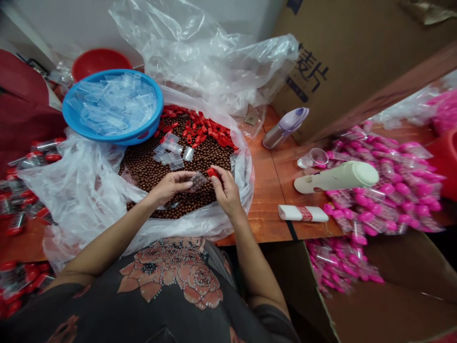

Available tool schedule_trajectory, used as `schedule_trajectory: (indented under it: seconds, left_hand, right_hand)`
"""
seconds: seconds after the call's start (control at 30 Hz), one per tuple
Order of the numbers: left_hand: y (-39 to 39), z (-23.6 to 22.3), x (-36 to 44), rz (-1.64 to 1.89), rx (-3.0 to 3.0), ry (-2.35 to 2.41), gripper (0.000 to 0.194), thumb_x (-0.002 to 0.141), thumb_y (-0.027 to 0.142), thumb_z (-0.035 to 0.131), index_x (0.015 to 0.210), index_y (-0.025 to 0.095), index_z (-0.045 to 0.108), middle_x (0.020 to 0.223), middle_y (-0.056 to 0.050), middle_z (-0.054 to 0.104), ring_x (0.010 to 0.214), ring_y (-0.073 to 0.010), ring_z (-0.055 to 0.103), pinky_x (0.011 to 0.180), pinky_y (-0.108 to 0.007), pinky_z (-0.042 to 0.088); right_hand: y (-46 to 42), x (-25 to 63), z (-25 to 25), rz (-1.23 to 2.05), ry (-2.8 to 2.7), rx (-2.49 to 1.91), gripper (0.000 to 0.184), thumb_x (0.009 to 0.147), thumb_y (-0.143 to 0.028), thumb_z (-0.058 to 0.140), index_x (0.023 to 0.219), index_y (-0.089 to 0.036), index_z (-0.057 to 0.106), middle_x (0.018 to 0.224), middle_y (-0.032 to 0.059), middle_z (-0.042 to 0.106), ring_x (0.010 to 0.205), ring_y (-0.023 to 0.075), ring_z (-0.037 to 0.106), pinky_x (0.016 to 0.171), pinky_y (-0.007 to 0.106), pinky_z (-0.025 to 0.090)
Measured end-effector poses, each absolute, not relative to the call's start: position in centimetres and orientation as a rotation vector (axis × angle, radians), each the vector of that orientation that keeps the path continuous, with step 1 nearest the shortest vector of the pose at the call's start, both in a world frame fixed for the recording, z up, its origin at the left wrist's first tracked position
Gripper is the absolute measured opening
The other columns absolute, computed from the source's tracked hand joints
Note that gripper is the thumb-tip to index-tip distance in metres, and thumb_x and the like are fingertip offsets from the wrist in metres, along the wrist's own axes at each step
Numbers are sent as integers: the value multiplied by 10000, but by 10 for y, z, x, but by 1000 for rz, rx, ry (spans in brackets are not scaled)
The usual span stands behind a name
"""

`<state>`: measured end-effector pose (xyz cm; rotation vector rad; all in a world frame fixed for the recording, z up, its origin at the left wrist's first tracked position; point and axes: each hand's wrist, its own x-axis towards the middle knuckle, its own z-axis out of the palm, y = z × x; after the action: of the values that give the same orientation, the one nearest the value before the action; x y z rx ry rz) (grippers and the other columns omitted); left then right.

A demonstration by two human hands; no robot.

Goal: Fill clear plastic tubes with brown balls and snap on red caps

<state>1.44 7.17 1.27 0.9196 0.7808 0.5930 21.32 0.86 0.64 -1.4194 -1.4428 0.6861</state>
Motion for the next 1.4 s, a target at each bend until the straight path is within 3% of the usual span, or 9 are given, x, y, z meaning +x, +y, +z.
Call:
schedule_trajectory:
  seconds: [0.17, 0.37, 0.47, 0.6, 0.8, 0.93, 1.1, 1.27, 1.4]
  left_hand:
    - [66, 10, 16, 643, 1017, 785, 429, 724, 232, 754, 1140, 149, 688, 1139, -103, 702, 968, -191, 657, 877, -349, 520]
    - [57, 17, 22, 782, 1276, 873, 337, 721, 214, 743, 1055, 170, 737, 1095, -80, 726, 1022, -207, 656, 1006, -384, 457]
    - [53, 21, 23, 839, 1326, 924, 296, 721, 193, 733, 1016, 176, 750, 1040, -68, 738, 982, -199, 662, 980, -369, 470]
    - [45, 23, 26, 866, 1257, 951, 317, 712, 205, 741, 1027, 169, 745, 991, -60, 738, 906, -185, 662, 903, -338, 499]
    - [34, 22, 26, 876, 1144, 958, 326, 681, 224, 779, 996, 148, 737, 907, -47, 727, 812, -155, 643, 815, -289, 504]
    - [32, 22, 29, 759, 970, 849, 373, 701, 332, 791, 1010, 147, 696, 912, -48, 706, 788, -137, 637, 740, -248, 503]
    - [33, 18, 37, 661, 765, 834, 520, 865, 597, 527, 1081, 133, 624, 684, -18, 625, 526, -101, 554, 488, -206, 436]
    - [33, 26, 35, 602, 765, 873, 598, 925, 589, 392, 1287, 132, 519, 562, 26, 536, 412, -89, 433, 397, -195, 369]
    - [31, 28, 34, 575, 841, 919, 712, 906, 690, 307, 1329, 148, 488, 547, 22, 526, 389, -94, 420, 370, -191, 333]
  right_hand:
    - [6, 208, 13, 614, -1512, -1491, 339, 953, -372, 511, 1260, -279, 621, 1148, 56, 694, 1046, 208, 635, 961, 416, 501]
    - [2, 204, 17, 615, -1619, -1434, 355, 980, -338, 457, 1307, -291, 590, 1173, 42, 703, 1029, 197, 649, 937, 404, 508]
    - [0, 205, 17, 501, -1842, -1386, 443, 973, -360, 475, 1408, -278, 472, 1205, 66, 679, 1056, 223, 630, 932, 434, 502]
    - [-1, 201, 13, 200, -2023, -1399, 716, 880, -434, 614, 1476, -165, 323, 1233, 161, 624, 1088, 301, 586, 925, 498, 497]
    - [2, 203, 1, 65, -2097, -1389, 649, 848, -454, 615, 1379, -135, 422, 1117, 162, 649, 973, 306, 611, 849, 481, 531]
    - [-1, 204, 0, 164, -2071, -1380, 613, 822, -469, 628, 1337, -168, 481, 1059, 135, 664, 957, 295, 622, 859, 471, 529]
    - [-8, 196, 6, 605, -1989, -1422, 706, 763, -476, 710, 1392, -272, 462, 1186, 90, 596, 1039, 262, 603, 871, 427, 533]
    - [-10, 190, 0, 966, -1274, -1411, 383, 855, -428, 625, 1190, -248, 580, 898, 10, 658, 798, 166, 637, 759, 336, 549]
    - [-13, 180, -1, 869, -1156, -1380, 352, 875, -404, 615, 1194, -259, 581, 1034, 39, 688, 939, 190, 657, 875, 378, 534]
